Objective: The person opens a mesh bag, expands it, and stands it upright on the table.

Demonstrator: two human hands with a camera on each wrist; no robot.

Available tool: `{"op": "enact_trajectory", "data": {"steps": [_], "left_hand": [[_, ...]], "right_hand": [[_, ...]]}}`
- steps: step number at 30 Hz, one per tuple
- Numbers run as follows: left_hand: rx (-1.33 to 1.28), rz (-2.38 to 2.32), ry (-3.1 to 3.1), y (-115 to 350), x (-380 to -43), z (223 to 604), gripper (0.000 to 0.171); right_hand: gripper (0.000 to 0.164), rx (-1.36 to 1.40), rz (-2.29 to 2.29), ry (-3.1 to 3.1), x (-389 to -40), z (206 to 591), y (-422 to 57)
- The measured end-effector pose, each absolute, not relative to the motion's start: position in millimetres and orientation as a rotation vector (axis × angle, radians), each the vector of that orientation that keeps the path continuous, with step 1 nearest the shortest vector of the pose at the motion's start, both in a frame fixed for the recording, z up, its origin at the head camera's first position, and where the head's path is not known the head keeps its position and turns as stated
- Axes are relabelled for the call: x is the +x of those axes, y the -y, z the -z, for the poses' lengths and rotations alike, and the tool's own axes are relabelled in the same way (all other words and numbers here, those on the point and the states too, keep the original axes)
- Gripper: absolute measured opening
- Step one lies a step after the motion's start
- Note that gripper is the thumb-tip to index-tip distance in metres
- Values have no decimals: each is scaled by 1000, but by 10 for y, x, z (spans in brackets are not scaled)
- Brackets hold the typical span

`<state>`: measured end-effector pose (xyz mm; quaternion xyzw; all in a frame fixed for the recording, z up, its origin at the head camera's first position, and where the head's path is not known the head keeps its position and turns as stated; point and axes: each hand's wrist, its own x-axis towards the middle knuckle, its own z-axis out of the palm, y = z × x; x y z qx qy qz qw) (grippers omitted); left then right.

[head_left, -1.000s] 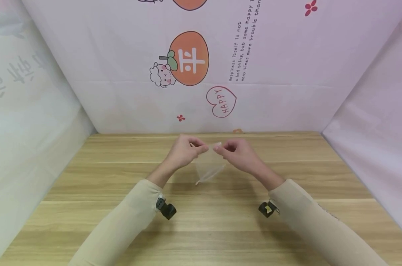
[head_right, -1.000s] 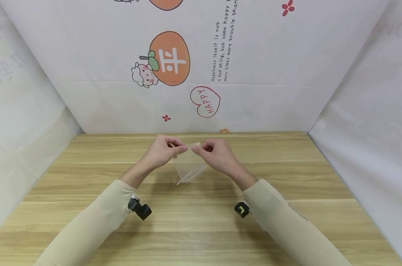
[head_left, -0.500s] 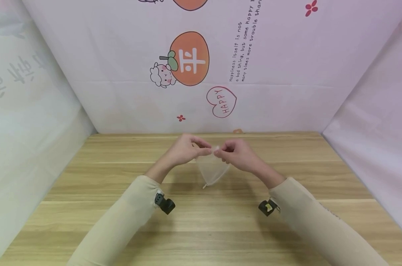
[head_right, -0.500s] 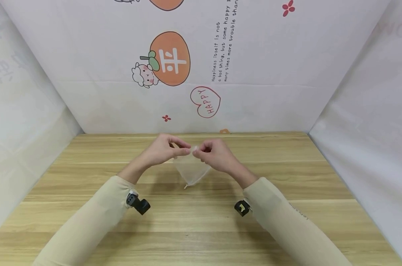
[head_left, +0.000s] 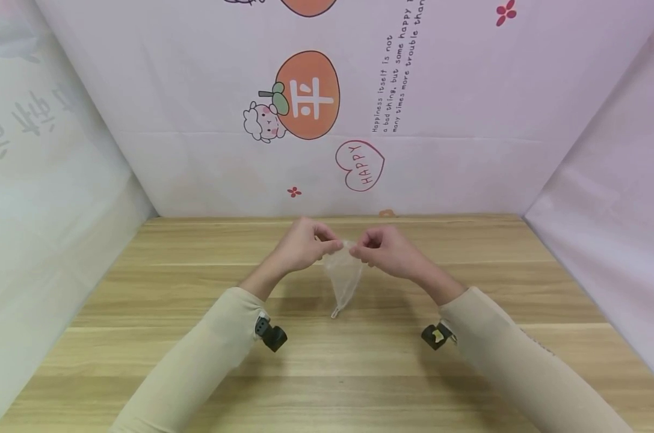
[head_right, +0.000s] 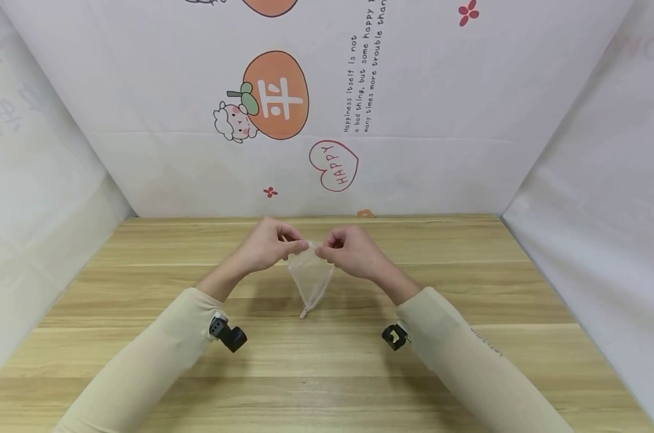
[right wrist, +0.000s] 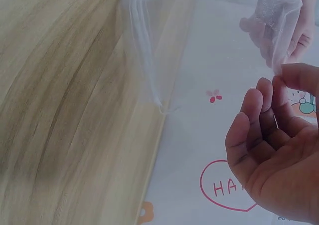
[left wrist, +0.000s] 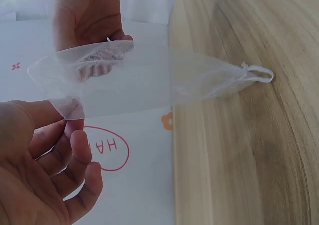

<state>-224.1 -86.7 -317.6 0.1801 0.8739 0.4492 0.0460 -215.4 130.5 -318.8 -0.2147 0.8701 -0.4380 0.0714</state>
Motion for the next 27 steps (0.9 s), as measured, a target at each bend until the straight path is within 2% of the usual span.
{"op": "enact_trajectory", "data": {"steps": [6,16,27], "left_hand": [[495,-1410,-2653,849,-2235,3185,10],[450,-1439,-2627,834,-2212,3164,13],[610,-1413,-2676,837,-2236,3182,7]], "right_hand": [[24,-605,1376,-2643,-2159,3210,-1263],[9,-600,1493,-2683,-2149,3231,-1191],[11,-638,1456,-2708,-2132,3207,-1196]]}}
